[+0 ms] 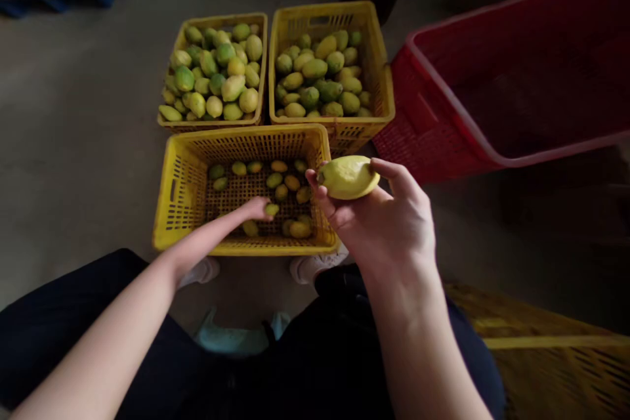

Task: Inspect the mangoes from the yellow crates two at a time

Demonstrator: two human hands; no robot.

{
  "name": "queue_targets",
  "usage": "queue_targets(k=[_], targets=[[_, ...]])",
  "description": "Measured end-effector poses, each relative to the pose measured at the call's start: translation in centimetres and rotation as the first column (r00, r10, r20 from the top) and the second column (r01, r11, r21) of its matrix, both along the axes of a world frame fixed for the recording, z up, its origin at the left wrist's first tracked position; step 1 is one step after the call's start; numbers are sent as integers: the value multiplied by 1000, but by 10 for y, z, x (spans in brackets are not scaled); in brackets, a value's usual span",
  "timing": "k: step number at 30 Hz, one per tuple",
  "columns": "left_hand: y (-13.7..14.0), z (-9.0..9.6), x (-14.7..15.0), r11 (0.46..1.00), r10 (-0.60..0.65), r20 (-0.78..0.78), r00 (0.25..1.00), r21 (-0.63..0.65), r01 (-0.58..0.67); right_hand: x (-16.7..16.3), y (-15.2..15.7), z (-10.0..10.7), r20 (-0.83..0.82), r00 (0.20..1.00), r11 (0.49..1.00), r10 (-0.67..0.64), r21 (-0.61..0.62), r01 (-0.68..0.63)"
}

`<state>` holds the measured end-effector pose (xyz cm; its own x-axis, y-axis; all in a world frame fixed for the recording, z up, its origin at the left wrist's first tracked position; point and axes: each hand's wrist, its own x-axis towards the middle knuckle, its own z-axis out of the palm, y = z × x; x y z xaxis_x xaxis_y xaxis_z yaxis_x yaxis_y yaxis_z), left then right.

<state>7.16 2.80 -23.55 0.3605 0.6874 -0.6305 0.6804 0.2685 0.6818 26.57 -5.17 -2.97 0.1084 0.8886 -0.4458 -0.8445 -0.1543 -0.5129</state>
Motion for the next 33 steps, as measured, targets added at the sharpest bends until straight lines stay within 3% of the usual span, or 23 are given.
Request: queue_targets(k=[3,6,8,10,13,16,20,23,26,33], targets=[[19,45,-21,992,128,74,989,-21,-127,-8,5,7,-9,997,997,82,2,-82],[26,120,-46,950,301,300,905,-174,-258,-23,14,18,-16,986,985,166,55,-164],[23,173,-60,847,520,482,705,-394,-356,-36,20,26,-11,979,974,205,105,-202],[15,217,-72,733,678,542,497,-553,-396,-51,27,32,11,963,952,271,147,-270],[3,258,-86,630,775,557,299,-639,-442,-72,35,37,57,926,908,373,184,-377],[-6,273,-93,595,780,605,160,-639,-488,-90,43,39,70,911,889,407,199,-412],[-12,265,-89,615,727,684,56,-614,-494,-108,51,38,59,947,925,315,202,-321],[-13,251,-80,601,729,684,29,-620,-504,-115,52,36,97,976,940,196,264,-215],[-11,242,-72,584,719,694,18,-590,-558,-117,54,33,163,972,939,170,273,-210],[-5,248,-55,524,579,814,-48,-417,-743,-110,51,26,367,924,915,107,328,-236]])
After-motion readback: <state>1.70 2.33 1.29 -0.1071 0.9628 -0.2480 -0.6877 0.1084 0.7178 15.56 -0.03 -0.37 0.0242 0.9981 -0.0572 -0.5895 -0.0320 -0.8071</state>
